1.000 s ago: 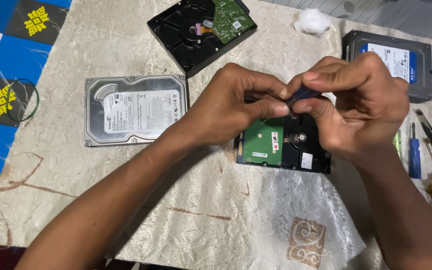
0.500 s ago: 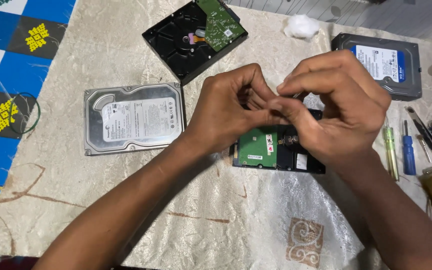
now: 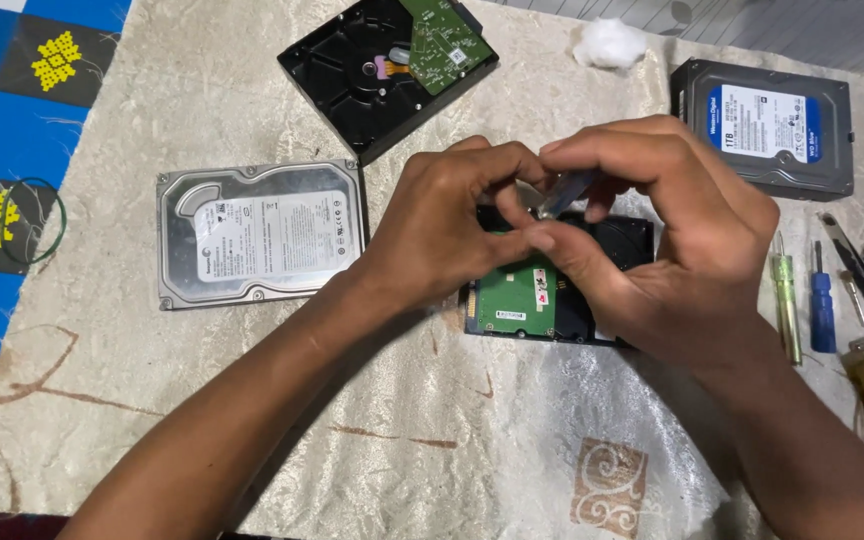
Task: Unscrewing the printed circuit board from a hard drive and cleaning it using a sponge and a toothbrush.
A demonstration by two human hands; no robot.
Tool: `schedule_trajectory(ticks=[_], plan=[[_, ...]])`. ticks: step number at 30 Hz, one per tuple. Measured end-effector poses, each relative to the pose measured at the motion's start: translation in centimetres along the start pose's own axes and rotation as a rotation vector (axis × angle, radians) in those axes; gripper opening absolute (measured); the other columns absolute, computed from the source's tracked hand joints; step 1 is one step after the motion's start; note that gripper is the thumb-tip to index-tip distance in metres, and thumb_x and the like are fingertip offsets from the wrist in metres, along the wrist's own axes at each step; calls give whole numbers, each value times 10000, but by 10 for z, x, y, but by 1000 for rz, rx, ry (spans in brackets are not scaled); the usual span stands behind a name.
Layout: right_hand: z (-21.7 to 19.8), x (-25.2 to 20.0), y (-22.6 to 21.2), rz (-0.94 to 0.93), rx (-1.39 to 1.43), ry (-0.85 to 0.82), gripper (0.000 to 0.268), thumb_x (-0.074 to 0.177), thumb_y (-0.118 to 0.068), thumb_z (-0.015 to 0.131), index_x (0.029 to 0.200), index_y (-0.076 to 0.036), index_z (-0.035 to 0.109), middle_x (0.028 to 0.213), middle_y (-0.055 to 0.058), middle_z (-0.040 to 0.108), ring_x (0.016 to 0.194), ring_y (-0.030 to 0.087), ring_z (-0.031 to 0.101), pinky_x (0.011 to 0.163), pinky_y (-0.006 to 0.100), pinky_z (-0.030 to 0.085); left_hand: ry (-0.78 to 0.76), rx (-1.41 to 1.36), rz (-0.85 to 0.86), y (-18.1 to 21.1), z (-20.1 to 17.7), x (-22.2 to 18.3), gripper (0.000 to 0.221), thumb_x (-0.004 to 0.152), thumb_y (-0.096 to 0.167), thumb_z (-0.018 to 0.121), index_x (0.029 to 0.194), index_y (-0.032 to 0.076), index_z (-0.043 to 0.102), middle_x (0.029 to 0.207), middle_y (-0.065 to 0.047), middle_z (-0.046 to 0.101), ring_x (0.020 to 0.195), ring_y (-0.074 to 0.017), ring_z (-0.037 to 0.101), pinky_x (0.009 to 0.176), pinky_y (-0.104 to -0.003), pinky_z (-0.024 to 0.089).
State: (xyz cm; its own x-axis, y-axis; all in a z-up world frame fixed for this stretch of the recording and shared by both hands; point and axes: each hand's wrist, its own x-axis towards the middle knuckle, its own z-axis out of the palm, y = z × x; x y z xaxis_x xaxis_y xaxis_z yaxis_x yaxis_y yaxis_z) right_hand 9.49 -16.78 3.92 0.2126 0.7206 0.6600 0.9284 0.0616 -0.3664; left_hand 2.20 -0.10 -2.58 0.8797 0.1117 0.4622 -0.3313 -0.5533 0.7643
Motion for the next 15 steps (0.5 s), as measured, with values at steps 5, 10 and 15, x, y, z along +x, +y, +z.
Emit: schedule_trajectory(ticks=[5, 10, 15], plan=[[-2, -2, 0, -14, -58, -7, 223, 1029, -19, 775, 1139, 149, 679, 1031, 253, 706, 826, 289, 657, 725, 352, 537, -151, -29, -67, 0, -3, -2, 456, 782, 233, 881, 1150, 77, 659, 1003, -72, 688, 957, -251, 642, 864, -407, 524], [3, -4, -5, 26, -71, -48, 331, 1013, 22, 784, 1261, 144, 602, 1086, 283, 712, 961, 382, 739, 824, 396, 629, -118, -15, -106, 0, 2, -4, 564, 807, 125, 893, 1317, 150, 653, 902, -77, 668, 768, -212, 684, 666, -318, 588], [5, -4, -7, 48, -72, -45, 314, 999, 95, 828, 1231, 158, 626, 1077, 272, 715, 948, 322, 743, 809, 346, 610, -91, -16, 24, -3, 4, -3, 469, 747, 167, 912, 1149, 47, 704, 995, -81, 771, 869, -237, 630, 770, -374, 501]])
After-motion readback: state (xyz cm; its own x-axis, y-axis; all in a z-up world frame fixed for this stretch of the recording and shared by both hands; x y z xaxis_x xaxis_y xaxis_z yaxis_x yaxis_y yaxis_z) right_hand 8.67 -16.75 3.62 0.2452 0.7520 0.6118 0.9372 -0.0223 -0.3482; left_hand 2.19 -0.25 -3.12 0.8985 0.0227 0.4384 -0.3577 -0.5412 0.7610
